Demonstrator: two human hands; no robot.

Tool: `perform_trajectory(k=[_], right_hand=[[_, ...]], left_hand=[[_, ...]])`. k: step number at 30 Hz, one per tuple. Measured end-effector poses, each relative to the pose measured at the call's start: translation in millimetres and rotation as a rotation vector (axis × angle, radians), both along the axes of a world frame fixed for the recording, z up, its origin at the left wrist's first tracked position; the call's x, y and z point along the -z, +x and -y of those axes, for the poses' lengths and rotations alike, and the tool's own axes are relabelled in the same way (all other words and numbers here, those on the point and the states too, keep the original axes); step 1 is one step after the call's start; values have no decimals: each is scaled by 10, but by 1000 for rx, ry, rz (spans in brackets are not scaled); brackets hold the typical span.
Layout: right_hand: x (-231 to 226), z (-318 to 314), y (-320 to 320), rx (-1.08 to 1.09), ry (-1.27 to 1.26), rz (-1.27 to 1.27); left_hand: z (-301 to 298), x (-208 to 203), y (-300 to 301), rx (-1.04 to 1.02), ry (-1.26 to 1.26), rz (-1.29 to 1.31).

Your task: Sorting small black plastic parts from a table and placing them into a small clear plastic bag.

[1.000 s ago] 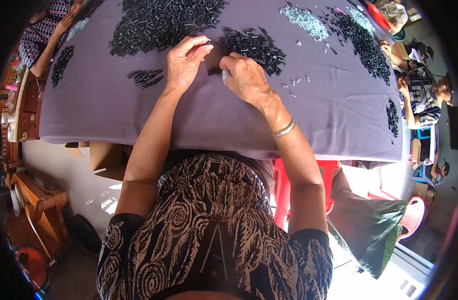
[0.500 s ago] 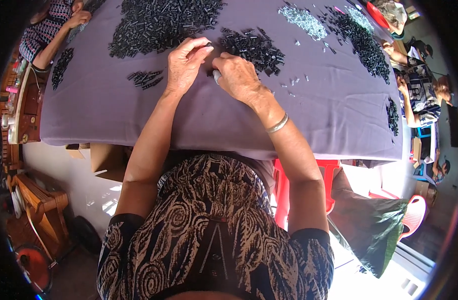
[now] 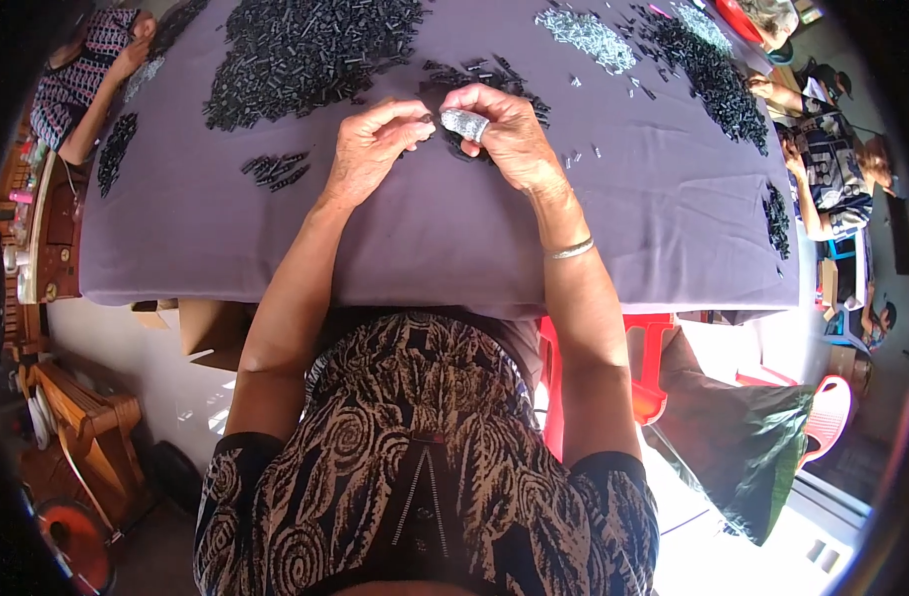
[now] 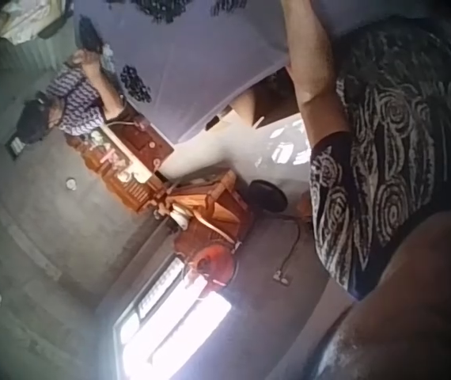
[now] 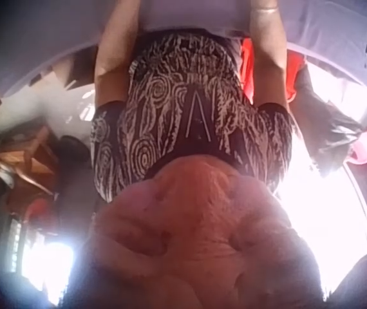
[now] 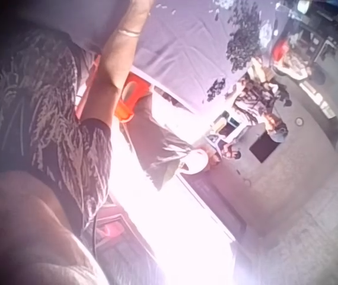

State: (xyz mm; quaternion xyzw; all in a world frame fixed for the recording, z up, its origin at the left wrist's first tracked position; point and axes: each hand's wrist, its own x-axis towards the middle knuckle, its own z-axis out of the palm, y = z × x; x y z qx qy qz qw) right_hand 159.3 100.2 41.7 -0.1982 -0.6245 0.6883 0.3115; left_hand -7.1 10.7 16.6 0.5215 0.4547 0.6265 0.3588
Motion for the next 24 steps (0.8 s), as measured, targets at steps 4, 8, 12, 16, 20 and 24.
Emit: perform_trajectory(k=[4, 8, 12, 16, 20, 24], right_hand=[[2, 9, 22, 20, 31, 38], [-14, 18, 21, 21, 99, 35], [26, 5, 23, 18, 189, 39], [24, 25, 25, 75, 289, 68], [25, 61, 11, 116, 342, 73], [10, 74, 14, 144, 398, 120]], left_hand=[[1, 14, 35, 23, -14, -32], [-6, -1, 78, -15, 12, -15], [-23, 36, 66, -37, 20, -52], [-29, 47, 73, -77, 44, -102], [-19, 36, 88, -91, 32, -145], [-23, 38, 98, -87, 61, -148]])
